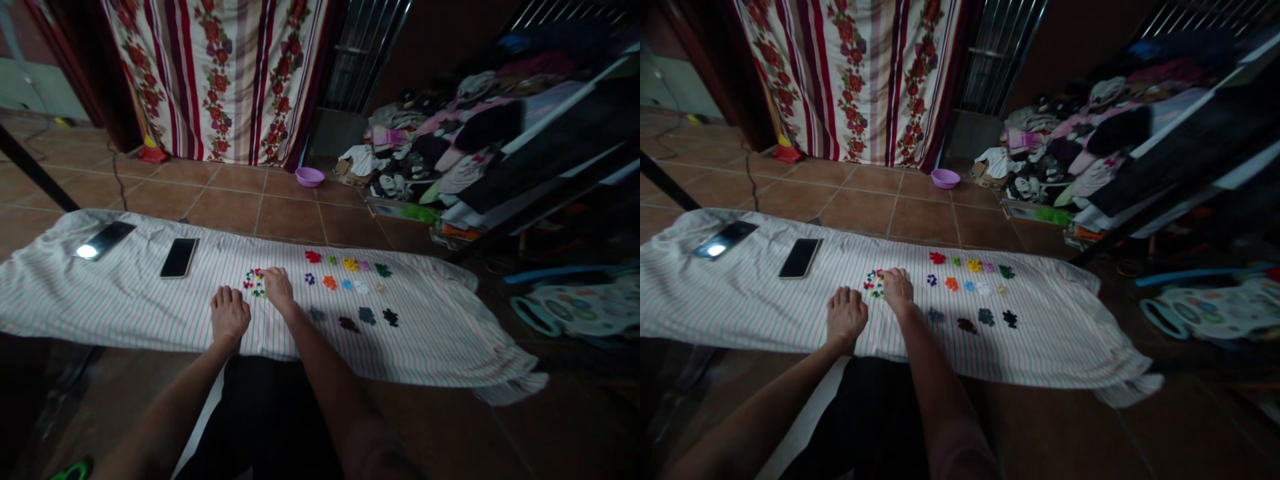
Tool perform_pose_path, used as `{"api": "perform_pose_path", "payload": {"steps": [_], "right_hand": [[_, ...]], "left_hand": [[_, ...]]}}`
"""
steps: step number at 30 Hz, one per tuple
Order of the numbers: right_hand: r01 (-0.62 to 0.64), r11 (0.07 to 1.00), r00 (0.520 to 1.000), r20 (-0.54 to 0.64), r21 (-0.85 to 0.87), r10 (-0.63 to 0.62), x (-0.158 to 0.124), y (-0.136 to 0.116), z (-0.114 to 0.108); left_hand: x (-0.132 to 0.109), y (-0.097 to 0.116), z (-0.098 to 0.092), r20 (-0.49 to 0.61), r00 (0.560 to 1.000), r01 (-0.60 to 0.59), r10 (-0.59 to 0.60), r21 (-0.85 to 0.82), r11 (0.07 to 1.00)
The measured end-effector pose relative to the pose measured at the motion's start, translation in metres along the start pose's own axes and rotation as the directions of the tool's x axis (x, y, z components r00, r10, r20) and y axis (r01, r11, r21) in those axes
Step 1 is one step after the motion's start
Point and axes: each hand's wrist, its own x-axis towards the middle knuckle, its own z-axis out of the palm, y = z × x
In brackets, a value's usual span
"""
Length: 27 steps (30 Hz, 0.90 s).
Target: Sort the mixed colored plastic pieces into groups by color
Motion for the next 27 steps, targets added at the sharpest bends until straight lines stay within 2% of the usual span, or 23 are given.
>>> {"api": "perform_pose_path", "payload": {"steps": [8, 21, 27], "right_hand": [[0.037, 0.995, 0.990, 0.141, -0.097, -0.023, 0.028, -0.006, 0.005], [0.104, 0.985, 0.982, 0.171, -0.138, -0.079, 0.037, -0.009, 0.003], [0.177, 0.971, 0.967, 0.212, -0.160, -0.141, 0.040, -0.009, 0.006]], "left_hand": [[0.000, 0.000, 0.002, -0.004, 1.000, -0.003, 0.003, 0.004, 1.000], [0.001, 0.001, 0.000, 0.015, 1.000, 0.013, -0.013, -0.048, 0.999], [0.001, 0.000, 0.002, 0.014, 1.000, 0.009, -0.009, -0.026, 1.000]]}}
